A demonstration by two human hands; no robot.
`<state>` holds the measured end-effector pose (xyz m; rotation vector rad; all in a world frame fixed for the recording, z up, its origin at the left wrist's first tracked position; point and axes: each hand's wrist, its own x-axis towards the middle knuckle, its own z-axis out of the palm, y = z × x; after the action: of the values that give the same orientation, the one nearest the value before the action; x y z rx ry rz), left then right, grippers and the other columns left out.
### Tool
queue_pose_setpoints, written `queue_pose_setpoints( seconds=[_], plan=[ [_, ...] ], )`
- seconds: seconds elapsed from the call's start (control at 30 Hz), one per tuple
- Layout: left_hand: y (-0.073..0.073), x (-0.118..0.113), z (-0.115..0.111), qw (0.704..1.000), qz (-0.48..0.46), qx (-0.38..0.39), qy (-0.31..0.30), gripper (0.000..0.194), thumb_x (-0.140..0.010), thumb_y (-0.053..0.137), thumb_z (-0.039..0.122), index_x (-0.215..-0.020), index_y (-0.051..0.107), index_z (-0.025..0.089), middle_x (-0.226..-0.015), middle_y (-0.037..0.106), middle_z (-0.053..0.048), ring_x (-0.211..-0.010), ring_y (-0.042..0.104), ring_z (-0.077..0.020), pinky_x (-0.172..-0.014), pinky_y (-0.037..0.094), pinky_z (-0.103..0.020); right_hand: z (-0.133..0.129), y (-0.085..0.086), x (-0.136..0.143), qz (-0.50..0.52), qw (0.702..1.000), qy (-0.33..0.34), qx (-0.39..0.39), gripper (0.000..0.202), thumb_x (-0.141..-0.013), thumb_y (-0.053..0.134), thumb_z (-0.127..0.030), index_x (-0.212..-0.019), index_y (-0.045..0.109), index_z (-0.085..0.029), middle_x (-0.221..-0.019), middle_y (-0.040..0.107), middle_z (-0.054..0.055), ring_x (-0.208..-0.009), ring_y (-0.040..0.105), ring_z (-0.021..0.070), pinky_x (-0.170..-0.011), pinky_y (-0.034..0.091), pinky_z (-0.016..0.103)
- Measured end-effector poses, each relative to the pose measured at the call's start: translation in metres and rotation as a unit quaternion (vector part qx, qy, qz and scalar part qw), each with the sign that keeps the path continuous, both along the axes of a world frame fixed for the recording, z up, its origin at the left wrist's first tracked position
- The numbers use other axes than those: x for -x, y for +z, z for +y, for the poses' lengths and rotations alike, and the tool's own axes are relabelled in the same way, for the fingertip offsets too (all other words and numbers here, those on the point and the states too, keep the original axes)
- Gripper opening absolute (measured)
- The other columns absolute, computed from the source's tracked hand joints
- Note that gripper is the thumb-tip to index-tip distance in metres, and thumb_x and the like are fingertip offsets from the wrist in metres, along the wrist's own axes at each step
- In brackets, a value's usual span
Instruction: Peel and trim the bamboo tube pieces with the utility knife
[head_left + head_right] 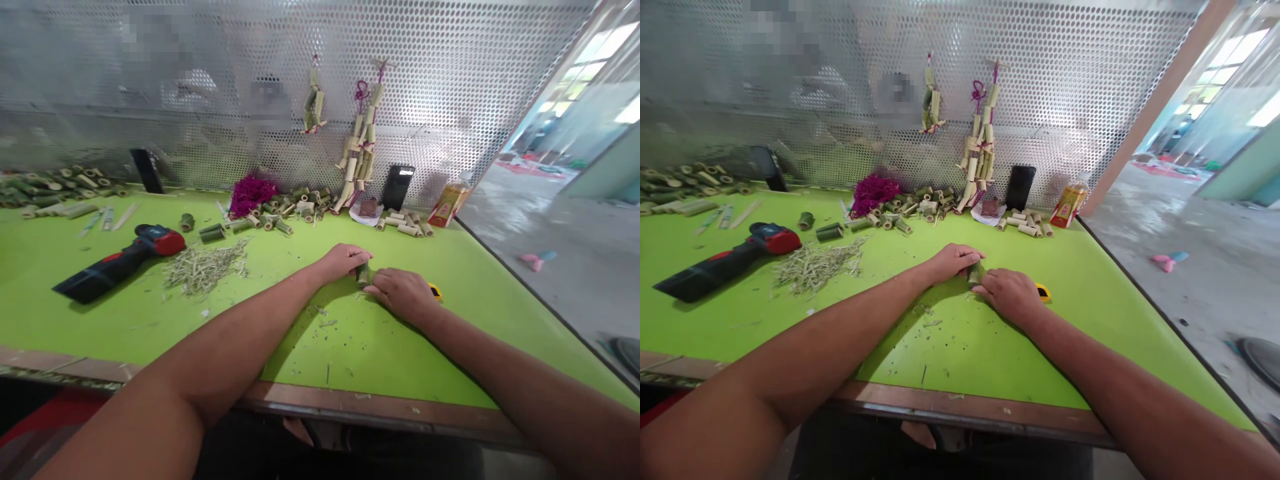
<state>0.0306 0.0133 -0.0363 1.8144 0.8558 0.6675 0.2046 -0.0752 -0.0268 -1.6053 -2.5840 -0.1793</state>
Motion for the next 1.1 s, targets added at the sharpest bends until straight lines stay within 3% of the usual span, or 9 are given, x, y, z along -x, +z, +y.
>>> queue_pose_setpoints(
  seconds=[0.17,0.4,0.6,0.83,1.1],
  plan=[
    [-0.0005,-0.0014,-0.0006,0.999,0.021,-0.046,-0.016,0.047,-0.080,0.054,0.049,-0.103,0.070,0.012,-0.069,0.061,-0.002,-0.056,0.045,-0.0084,-0.054,0.036,-0.022,0.0017,-0.0013,-0.0019,0.034,0.996,-0.066,-0.052,0.044,-0.097,0.030,-0.047,-0.083,0.062,-0.021,-0.083,0.064,0.004,-0.071,0.054,0.0144,-0.058,0.027,0.027],
    [-0.0058,-0.0023,0.0017,0.999,0.009,-0.042,-0.027,0.049,-0.079,0.053,0.053,-0.099,0.070,0.011,-0.071,0.061,-0.003,-0.057,0.047,-0.0092,-0.054,0.037,-0.022,0.0066,-0.0005,-0.0009,0.023,0.998,-0.051,-0.021,0.044,-0.096,0.031,-0.050,-0.082,0.061,-0.022,-0.082,0.064,0.002,-0.071,0.055,0.0146,-0.058,0.029,0.027],
    [-0.0035,-0.0020,0.0001,1.000,0.009,-0.017,0.013,0.046,-0.081,0.053,0.048,-0.102,0.069,0.010,-0.066,0.061,-0.003,-0.053,0.047,-0.0085,-0.052,0.038,-0.022,0.0010,-0.0004,0.0013,-0.015,1.000,0.023,0.007,0.044,-0.096,0.031,-0.051,-0.084,0.062,-0.023,-0.080,0.065,0.003,-0.075,0.056,0.0162,-0.061,0.032,0.027],
    [-0.0034,-0.0035,0.0000,1.000,-0.003,-0.016,-0.001,0.044,-0.079,0.057,0.048,-0.096,0.070,0.010,-0.076,0.065,-0.005,-0.055,0.048,-0.0077,-0.053,0.039,-0.021,0.0012,-0.0019,0.0001,0.025,0.997,-0.062,-0.041,0.045,-0.098,0.026,-0.047,-0.083,0.060,-0.021,-0.082,0.063,0.003,-0.070,0.053,0.0145,-0.057,0.029,0.027],
    [-0.0028,-0.0033,-0.0007,1.000,-0.007,-0.022,-0.017,0.045,-0.079,0.056,0.049,-0.096,0.070,0.010,-0.072,0.062,-0.003,-0.056,0.048,-0.0085,-0.054,0.040,-0.022,0.0049,-0.0017,0.0004,0.009,0.999,-0.044,-0.018,0.044,-0.097,0.028,-0.048,-0.083,0.060,-0.021,-0.082,0.064,0.003,-0.071,0.055,0.0153,-0.058,0.029,0.027]
  ],
)
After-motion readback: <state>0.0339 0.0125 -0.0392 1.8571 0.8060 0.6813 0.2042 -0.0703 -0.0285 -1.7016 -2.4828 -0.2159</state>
